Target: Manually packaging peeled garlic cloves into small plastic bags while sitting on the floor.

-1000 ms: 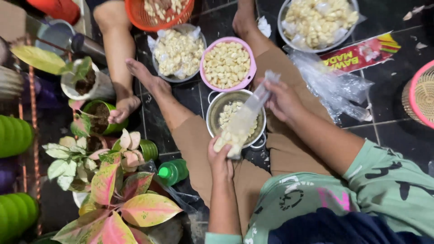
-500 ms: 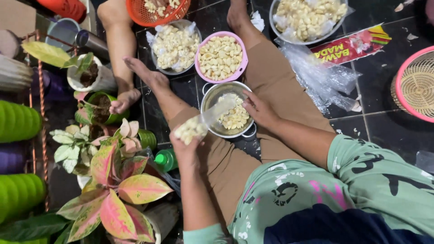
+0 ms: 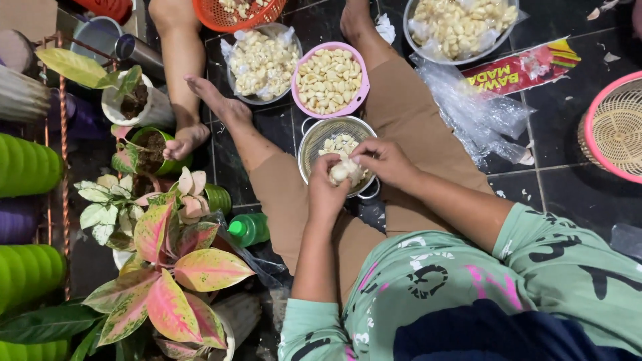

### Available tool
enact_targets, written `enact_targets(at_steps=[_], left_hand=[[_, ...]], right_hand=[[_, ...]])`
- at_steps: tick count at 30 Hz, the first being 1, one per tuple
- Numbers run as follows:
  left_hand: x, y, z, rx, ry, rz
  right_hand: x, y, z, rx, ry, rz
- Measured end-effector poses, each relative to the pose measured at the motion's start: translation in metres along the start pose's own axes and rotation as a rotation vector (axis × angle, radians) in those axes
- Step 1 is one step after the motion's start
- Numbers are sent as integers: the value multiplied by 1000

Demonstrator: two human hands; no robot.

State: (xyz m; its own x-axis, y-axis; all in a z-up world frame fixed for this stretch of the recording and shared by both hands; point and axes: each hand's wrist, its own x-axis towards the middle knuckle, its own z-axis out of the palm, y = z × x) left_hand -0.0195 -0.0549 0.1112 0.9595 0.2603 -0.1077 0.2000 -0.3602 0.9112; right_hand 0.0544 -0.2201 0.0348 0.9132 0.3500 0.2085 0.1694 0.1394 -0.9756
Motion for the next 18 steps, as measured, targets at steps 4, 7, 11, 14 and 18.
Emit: enact_targets(at_steps=[4,7,11,14,18], left_hand=[[2,-43,10,-289,142,3],[0,-56,13,-570,246,66],[-7,-44,10,-612,333,160],[-8,-32,3,-542,363,197],[-2,-25,-7,-424,425,296]], right_hand=[[9,-22,-7,36,47,106],[12,-14,-1,101,49,137],[16,-28,9,183,36,156],[18,-40,13,209,38,132],[22,-36,9,259,75,89]])
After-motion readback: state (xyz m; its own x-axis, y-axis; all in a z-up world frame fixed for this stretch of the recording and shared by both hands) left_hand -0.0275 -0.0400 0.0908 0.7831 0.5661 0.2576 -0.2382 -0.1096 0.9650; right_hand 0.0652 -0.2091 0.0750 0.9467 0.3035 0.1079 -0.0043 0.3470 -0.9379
